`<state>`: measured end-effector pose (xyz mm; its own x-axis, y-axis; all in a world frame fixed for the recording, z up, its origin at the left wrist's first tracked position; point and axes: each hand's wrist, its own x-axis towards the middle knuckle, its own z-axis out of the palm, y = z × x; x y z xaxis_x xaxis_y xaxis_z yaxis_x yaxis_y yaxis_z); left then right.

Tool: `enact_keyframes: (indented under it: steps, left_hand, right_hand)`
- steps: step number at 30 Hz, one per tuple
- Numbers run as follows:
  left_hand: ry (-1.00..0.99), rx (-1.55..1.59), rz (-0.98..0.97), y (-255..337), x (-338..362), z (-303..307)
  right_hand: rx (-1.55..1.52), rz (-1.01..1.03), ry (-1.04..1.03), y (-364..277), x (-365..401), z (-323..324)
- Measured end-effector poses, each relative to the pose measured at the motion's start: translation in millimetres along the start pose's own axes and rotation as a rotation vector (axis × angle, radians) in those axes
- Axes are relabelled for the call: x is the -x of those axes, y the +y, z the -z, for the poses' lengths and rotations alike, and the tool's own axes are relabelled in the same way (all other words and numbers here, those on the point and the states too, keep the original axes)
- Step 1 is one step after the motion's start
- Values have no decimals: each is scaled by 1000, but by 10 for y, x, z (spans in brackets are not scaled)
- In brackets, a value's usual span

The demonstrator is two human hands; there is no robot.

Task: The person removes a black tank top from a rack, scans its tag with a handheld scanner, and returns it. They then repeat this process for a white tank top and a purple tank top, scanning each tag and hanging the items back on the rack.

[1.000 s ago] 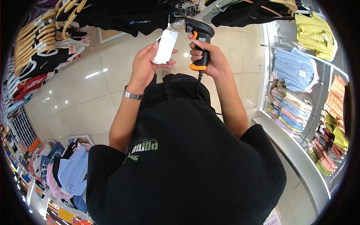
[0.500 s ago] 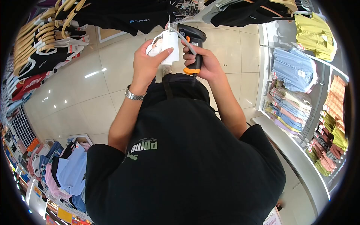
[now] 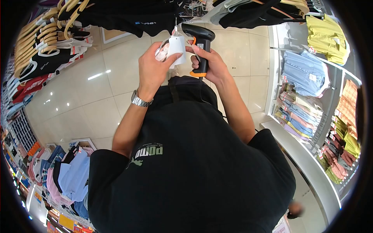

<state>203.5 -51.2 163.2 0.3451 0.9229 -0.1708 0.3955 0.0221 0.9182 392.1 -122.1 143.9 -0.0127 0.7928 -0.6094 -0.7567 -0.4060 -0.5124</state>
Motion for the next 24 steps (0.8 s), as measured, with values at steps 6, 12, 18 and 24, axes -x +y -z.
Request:
enact_keyframes:
  steps: [6,12,18,24]
  left_hand:
    - [-264,427,183,-86,-42,-5]
    - [-352,874,370,-165,-118,36]
    - [-280,758,305,-330,-183,-107]
    - [-265,731,258,-327,-237,-143]
  right_hand:
    - [179,100,79,-27,-22,-59]
    - [493,294,116,50,-12,-98]
    - [714,356,191,143,37,-217]
    - [691,345,319,107,226,-177]
